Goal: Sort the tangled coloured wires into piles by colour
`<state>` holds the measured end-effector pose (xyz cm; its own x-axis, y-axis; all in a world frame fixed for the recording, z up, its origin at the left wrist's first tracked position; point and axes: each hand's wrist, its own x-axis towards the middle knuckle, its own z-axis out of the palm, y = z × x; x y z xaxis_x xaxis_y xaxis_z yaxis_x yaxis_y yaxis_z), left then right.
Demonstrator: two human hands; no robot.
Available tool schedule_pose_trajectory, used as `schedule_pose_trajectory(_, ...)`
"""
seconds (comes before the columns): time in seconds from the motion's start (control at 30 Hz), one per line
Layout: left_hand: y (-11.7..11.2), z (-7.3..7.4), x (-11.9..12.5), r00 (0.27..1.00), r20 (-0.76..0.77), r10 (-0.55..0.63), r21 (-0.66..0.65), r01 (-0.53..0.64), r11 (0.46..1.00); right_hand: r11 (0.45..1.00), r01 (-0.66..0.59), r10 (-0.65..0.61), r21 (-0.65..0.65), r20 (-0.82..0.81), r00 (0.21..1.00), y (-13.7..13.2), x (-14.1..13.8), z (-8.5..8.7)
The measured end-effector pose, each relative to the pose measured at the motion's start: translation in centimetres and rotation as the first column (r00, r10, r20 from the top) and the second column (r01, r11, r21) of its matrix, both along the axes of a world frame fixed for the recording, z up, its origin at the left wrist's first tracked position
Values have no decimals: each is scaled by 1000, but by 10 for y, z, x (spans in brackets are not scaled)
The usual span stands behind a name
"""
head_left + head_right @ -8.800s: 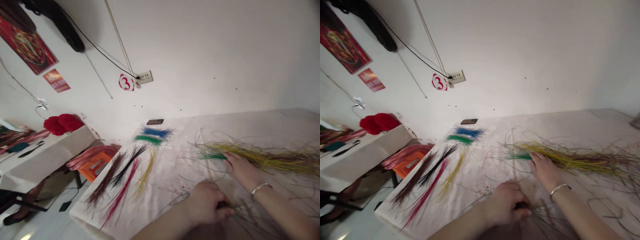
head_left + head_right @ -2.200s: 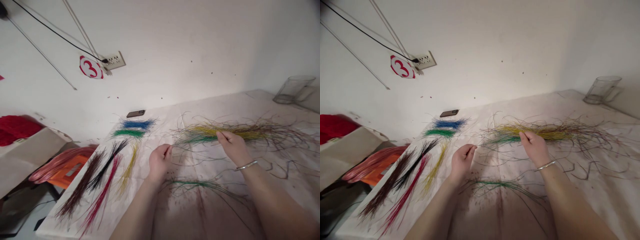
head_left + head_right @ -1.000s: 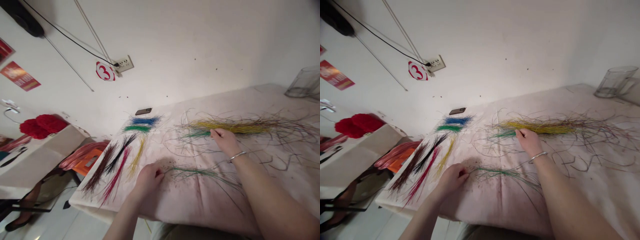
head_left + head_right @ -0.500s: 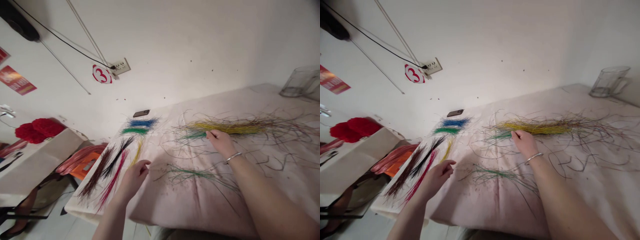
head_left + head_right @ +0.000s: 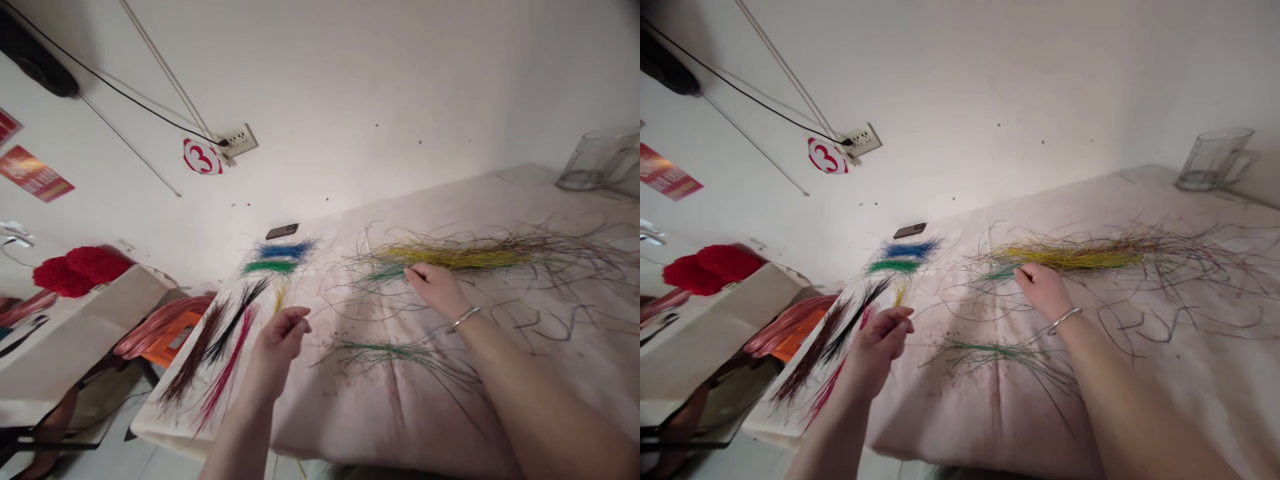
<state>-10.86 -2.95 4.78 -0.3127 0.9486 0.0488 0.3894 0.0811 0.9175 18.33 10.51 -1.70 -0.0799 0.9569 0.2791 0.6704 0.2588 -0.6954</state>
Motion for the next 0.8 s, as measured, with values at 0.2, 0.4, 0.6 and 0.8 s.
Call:
schedule_pose_trajectory(0.2,1,-1,61,761,600,-247,-41,338,940,994,-112,111,-14,-15,994,-5,-6,4)
schedule_pose_trajectory(0.4,7,-2,87,584,772,-251,-55,455,889,762,-616,562,-200,-270,782,-20,-12,18)
schedule_pose_trajectory(0.6,14,-9,100,608,757,-239,-67,436,897,480,-843,639,-242,-562,525,-40,-17,34)
schedule_pose_trajectory(0.8,23,-22,91,865,401,-303,-201,405,892,646,-735,499,-205,-616,610,-37,-17,40)
